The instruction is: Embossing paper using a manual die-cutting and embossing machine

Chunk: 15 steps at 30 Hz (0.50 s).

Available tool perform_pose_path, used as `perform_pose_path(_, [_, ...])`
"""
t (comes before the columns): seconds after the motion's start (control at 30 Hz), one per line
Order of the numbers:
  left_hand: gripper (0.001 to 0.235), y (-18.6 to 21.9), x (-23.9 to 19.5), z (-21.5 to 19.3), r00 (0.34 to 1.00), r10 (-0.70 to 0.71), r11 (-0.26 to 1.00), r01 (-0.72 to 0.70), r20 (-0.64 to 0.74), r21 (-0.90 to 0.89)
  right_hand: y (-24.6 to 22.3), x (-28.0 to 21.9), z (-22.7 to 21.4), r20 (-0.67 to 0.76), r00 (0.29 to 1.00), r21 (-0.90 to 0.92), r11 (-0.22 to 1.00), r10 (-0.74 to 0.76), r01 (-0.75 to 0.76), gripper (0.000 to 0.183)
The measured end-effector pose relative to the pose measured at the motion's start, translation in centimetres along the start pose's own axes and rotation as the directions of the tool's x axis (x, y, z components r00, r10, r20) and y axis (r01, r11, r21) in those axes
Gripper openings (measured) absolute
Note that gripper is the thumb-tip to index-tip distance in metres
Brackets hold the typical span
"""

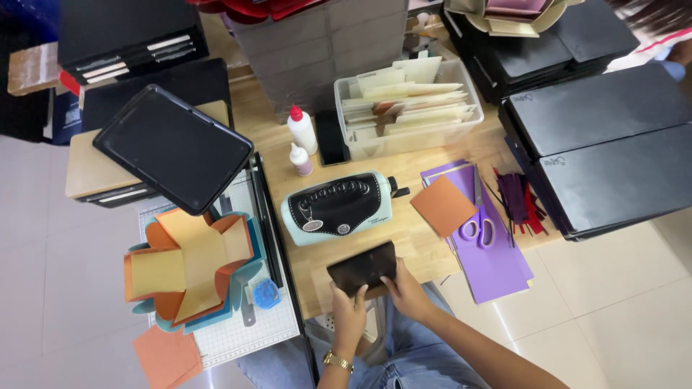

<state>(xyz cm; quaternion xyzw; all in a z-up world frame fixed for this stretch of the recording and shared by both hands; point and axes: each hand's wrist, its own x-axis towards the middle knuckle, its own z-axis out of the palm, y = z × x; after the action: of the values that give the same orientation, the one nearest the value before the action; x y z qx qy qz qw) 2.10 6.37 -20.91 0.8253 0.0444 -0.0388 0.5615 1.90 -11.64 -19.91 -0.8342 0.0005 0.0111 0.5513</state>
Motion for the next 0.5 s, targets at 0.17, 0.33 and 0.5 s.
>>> perform_pose_path(0.17, [0.070,0.1,-2.0,-1.2,0.919,-0.361,0.933,0.354,0.159,0.072,0.5,-0.8,-0.4,0.260,0.851,-0.137,0.890,0.456,-0.435,0.032])
perform_pose_path(0.33, [0.056,3.1,-0.2,-3.6,0.850,-0.470,0.882,0.454,0.237,0.122,-2.5,0.6,-0.5,0.296,0.756,-0.074,0.803,0.584,-0.591,0.039])
perform_pose_path(0.5, [0.054,5.6,1.9,-5.3,0.832,-0.477,0.879,0.450,0.282,0.159,-1.9,1.8,0.1,0.272,0.783,-0.069,0.823,0.559,-0.563,0.041])
